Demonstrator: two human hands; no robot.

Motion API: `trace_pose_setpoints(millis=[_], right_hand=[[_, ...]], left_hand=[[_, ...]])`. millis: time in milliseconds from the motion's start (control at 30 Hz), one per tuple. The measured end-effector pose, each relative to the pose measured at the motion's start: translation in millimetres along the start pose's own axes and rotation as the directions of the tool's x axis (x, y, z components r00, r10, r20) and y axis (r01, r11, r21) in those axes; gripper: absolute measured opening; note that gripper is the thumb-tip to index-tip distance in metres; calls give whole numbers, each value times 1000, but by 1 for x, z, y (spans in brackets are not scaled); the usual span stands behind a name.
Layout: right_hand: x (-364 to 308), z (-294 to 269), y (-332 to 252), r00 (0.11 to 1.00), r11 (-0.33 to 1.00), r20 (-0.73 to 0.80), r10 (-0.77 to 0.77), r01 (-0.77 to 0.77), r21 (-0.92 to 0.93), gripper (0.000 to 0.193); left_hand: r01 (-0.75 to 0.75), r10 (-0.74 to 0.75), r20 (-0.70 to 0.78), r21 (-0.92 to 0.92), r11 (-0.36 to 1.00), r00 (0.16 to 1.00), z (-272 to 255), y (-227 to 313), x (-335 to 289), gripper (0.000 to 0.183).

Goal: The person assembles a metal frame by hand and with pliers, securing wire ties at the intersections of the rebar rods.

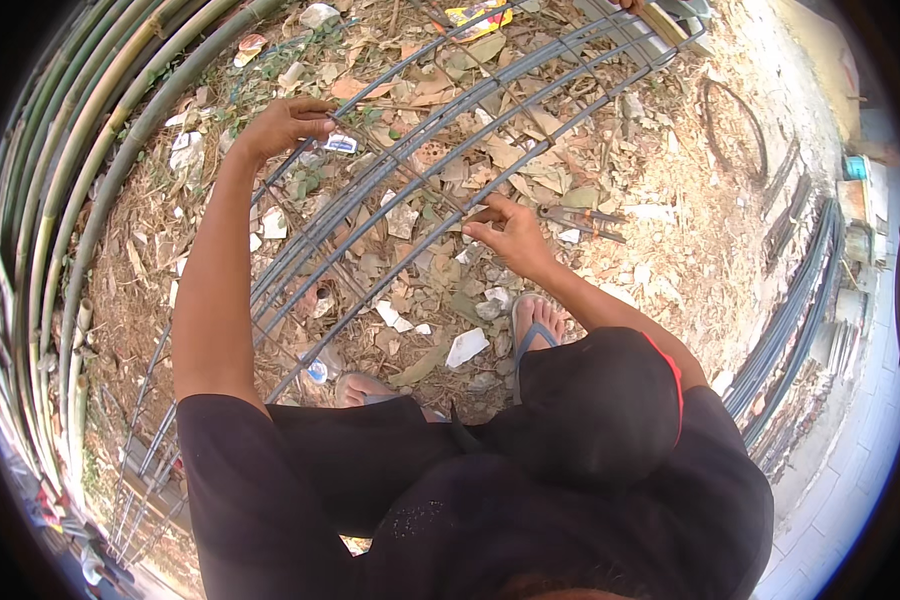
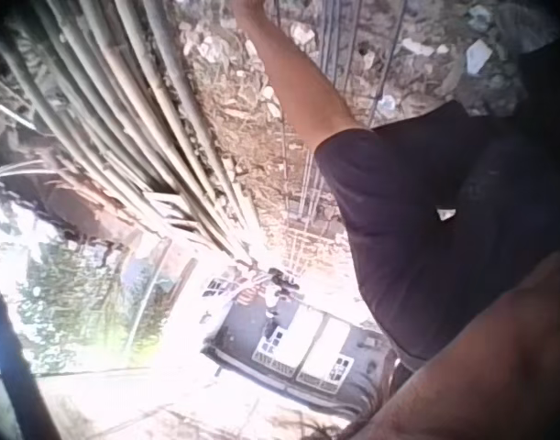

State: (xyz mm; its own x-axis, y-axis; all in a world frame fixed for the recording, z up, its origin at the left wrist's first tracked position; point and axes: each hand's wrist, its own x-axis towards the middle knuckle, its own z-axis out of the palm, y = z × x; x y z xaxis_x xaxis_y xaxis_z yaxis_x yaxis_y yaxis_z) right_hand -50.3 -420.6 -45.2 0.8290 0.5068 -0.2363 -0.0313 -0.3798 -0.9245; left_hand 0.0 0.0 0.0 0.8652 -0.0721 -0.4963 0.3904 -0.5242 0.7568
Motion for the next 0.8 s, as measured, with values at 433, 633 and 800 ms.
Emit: trace_pose_setpoints(millis=[433,633,800], right_hand=[[6,14,10,999,968,-1,-32,31,250,31],[4,4,-2,993,960,89,76,-97,264,39],[9,8,0,999,978,33,34,-40,205,41]], left_hand=[[28,-61,-188,-173,984,980,21,30,-27,45],[-1,-17,-201,-85,996,979,19,26,-21,41],[-39,-11,-208,-237,971,978,25,14,-21,41]])
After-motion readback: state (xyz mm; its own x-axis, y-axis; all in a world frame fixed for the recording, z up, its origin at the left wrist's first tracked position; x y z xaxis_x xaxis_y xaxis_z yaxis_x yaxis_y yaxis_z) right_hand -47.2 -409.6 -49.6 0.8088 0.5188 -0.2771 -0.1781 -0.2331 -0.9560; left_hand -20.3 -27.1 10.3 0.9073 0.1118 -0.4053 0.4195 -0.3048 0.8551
